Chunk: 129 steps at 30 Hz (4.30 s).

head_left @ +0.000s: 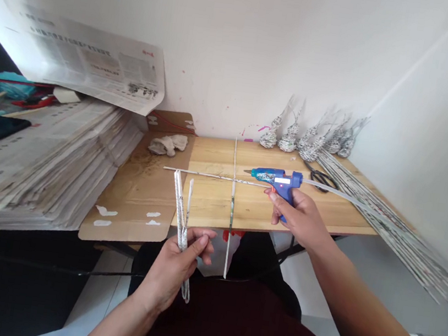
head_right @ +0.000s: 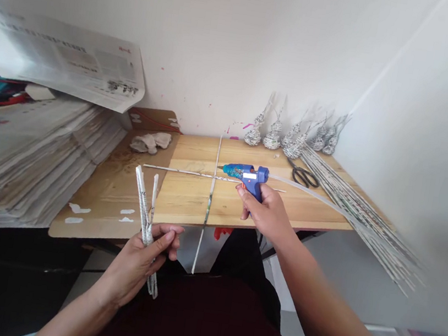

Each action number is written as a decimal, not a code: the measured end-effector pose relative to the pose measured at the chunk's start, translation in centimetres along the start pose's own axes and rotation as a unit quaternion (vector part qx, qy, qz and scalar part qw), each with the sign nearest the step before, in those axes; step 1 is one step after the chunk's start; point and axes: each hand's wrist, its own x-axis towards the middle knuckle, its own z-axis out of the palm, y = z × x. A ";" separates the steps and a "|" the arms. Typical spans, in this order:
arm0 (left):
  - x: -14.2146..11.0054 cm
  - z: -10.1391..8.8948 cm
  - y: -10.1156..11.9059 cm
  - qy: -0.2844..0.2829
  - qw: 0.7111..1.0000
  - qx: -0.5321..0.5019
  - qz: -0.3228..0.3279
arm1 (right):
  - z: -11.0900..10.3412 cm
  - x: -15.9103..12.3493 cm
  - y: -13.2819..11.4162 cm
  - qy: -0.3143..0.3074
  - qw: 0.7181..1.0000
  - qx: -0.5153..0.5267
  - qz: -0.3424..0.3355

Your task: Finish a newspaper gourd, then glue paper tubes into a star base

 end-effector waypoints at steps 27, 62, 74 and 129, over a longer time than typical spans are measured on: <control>11.5 -1.6 8.5 0.088 0.779 0.598 0.167 | 1.4 6.4 1.5 -0.054 0.932 -0.359 -0.023; 18.0 1.8 6.0 0.141 0.691 0.690 0.160 | 1.3 6.8 1.2 -0.071 0.909 -0.410 -0.026; 18.1 1.8 5.7 0.142 0.689 0.693 0.157 | 1.2 7.0 1.1 -0.083 0.892 -0.444 -0.029; 18.6 0.8 6.2 0.092 0.749 0.629 0.189 | -1.0 3.7 2.2 -0.054 0.984 -0.161 0.054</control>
